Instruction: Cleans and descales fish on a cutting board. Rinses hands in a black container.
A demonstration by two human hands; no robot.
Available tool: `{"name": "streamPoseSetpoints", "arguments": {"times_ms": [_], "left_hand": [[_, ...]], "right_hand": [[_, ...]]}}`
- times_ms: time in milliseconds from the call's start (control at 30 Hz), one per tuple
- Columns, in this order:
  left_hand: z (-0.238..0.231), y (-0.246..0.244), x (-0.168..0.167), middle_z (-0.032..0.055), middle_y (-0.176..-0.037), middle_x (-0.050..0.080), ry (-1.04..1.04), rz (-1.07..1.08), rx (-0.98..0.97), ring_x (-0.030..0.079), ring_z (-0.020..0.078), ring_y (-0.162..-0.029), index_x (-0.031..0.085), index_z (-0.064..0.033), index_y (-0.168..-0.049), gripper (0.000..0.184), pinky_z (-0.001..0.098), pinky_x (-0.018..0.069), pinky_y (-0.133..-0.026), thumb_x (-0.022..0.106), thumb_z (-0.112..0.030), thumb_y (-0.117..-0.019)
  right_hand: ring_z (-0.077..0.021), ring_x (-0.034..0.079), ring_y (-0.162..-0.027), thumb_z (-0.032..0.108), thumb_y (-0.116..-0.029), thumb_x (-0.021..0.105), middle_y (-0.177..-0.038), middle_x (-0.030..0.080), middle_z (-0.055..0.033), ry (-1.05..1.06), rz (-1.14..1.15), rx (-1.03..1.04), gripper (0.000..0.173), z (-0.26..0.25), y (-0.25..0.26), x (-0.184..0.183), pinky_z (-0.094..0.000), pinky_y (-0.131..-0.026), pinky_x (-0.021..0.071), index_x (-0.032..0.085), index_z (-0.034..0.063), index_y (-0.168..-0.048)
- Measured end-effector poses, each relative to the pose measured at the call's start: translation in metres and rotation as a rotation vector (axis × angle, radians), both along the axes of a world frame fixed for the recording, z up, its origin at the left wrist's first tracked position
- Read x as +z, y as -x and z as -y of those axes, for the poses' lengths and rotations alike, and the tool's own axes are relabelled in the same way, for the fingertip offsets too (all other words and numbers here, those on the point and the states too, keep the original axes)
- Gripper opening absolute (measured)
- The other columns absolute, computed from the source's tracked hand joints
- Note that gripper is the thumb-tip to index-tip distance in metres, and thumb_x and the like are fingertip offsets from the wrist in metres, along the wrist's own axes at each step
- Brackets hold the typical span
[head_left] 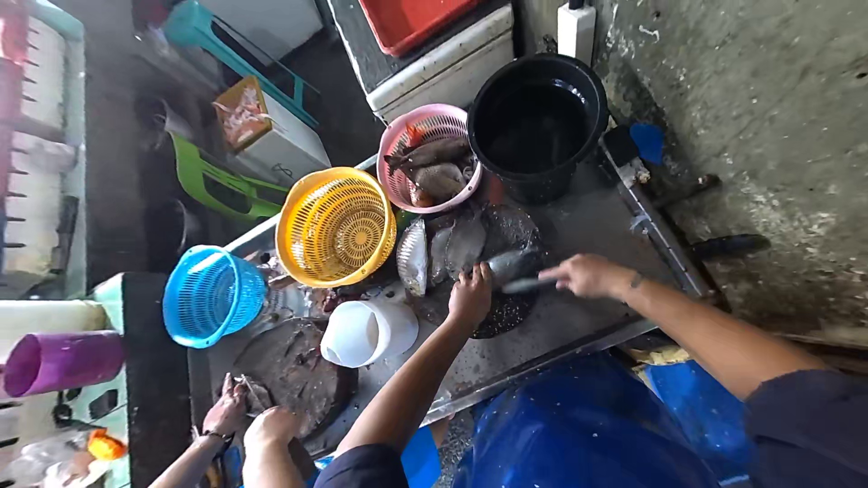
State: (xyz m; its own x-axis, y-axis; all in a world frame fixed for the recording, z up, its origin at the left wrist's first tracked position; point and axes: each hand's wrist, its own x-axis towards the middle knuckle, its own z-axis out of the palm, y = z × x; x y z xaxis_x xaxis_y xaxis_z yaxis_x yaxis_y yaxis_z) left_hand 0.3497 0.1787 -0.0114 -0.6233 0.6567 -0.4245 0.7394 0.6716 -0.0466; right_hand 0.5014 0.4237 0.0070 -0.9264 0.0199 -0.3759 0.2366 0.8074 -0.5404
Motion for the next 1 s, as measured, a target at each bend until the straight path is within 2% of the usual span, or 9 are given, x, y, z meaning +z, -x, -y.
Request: {"name": "streamPoseSetpoints", "arguments": {"times_ms": [267, 367, 433, 533, 600, 700, 800, 900, 1000], "left_hand": [[-0.003, 0.002, 0.004, 0.0156, -0.159, 0.044, 0.032, -0.005, -0.001, 0.057, 0.0481, -0.126, 0.032, -0.0089, -0.160, 0.072, 0.0607, 0.0561, -0.087, 0.064, -0.011, -0.0957], [-0.003, -0.002, 0.001, 0.0165, -0.159, 0.043, 0.044, -0.011, 0.001, 0.058, 0.0483, -0.125, 0.031, -0.0073, -0.160, 0.077, 0.0609, 0.0567, -0.085, 0.068, -0.011, -0.0922], [-0.002, 0.002, 0.004, 0.0142, -0.157, 0.047, 0.015, 0.011, -0.002, 0.058, 0.0452, -0.126, 0.032, -0.0099, -0.160, 0.072, 0.0600, 0.0562, -0.089, 0.064, -0.014, -0.0958], [0.014, 0.022, 0.016, 0.0125, -0.121, 0.072, -0.285, 0.182, 0.126, 0.070, 0.0340, -0.109, 0.059, -0.0155, -0.142, 0.044, 0.0591, 0.0558, -0.092, 0.062, -0.026, -0.0987], [0.029, 0.028, 0.021, 0.0098, -0.101, 0.075, -0.573, 0.359, 0.324, 0.074, 0.0237, -0.091, 0.068, -0.0121, -0.127, 0.033, 0.0498, 0.0604, -0.086, 0.066, -0.028, -0.0980], [0.048, 0.033, 0.027, 0.0084, -0.095, 0.075, -0.908, 0.634, 0.643, 0.075, 0.0187, -0.074, 0.064, -0.0039, -0.124, 0.034, 0.0383, 0.0657, -0.067, 0.066, -0.028, -0.1009], [0.071, 0.058, 0.052, 0.0118, -0.093, 0.073, -0.518, 0.695, 0.767, 0.072, 0.0213, -0.071, 0.058, -0.0025, -0.130, 0.053, 0.0401, 0.0628, -0.066, 0.054, -0.049, -0.1054], [0.062, 0.094, 0.106, 0.0172, -0.097, 0.075, -0.240, 0.468, 0.594, 0.074, 0.0308, -0.084, 0.065, -0.0006, -0.126, 0.053, 0.0549, 0.0608, -0.083, 0.053, -0.048, -0.1055], [-0.019, 0.113, 0.150, 0.0142, -0.111, 0.073, -0.493, 0.112, 0.336, 0.071, 0.0320, -0.104, 0.067, -0.0092, -0.124, 0.036, 0.0602, 0.0550, -0.094, 0.058, -0.038, -0.1045]], "right_hand": [[-0.0333, 0.071, -0.102, 0.023, -0.1052, 0.056, -0.117, 0.072, -0.0114, -0.019, -0.062, -0.027, 0.044, 0.006, -0.017, -0.010, -0.0598, -0.088, 0.0560, 0.058, 0.0380, -0.147], [-0.0351, 0.072, -0.098, 0.018, -0.1033, 0.060, -0.112, 0.073, -0.0135, -0.006, -0.097, -0.196, 0.041, -0.006, -0.018, -0.009, -0.0617, -0.085, 0.0576, 0.064, 0.0300, -0.143], [-0.0328, 0.073, -0.103, 0.019, -0.1023, 0.062, -0.114, 0.075, -0.0129, 0.078, -0.053, -0.175, 0.041, 0.004, -0.017, -0.007, -0.0599, -0.093, 0.0566, 0.063, 0.0270, -0.143], [-0.0245, 0.072, -0.095, 0.028, -0.1043, 0.059, -0.106, 0.075, -0.0082, 0.098, -0.317, -0.244, 0.038, 0.025, -0.031, 0.027, -0.0498, -0.088, 0.0582, 0.065, 0.0318, -0.142], [-0.0156, 0.072, -0.090, 0.030, -0.1047, 0.058, -0.106, 0.076, -0.0057, 0.103, -0.670, -0.420, 0.037, 0.031, -0.039, 0.033, -0.0378, -0.084, 0.0613, 0.066, 0.0265, -0.140], [-0.0266, 0.073, -0.093, 0.026, -0.1074, 0.052, -0.113, 0.073, -0.0162, 0.013, -0.672, -0.483, 0.041, 0.038, -0.050, -0.024, -0.0445, -0.084, 0.0610, 0.060, 0.0175, -0.147], [-0.0306, 0.071, -0.110, 0.024, -0.1063, 0.052, -0.126, 0.072, -0.0147, 0.094, -0.384, -0.495, 0.043, 0.042, -0.063, -0.080, -0.0517, -0.099, 0.0565, 0.058, 0.0182, -0.149], [-0.0283, 0.074, -0.105, 0.026, -0.1058, 0.053, -0.123, 0.074, -0.0147, -0.021, -0.627, -0.596, 0.041, 0.016, -0.038, -0.026, -0.0480, -0.094, 0.0598, 0.064, 0.0087, -0.141], [-0.0400, 0.072, -0.096, 0.021, -0.1045, 0.052, -0.112, 0.073, -0.0201, -0.331, -0.480, -0.542, 0.042, -0.039, 0.036, 0.073, -0.0610, -0.081, 0.0574, 0.061, 0.0220, -0.146]]}}
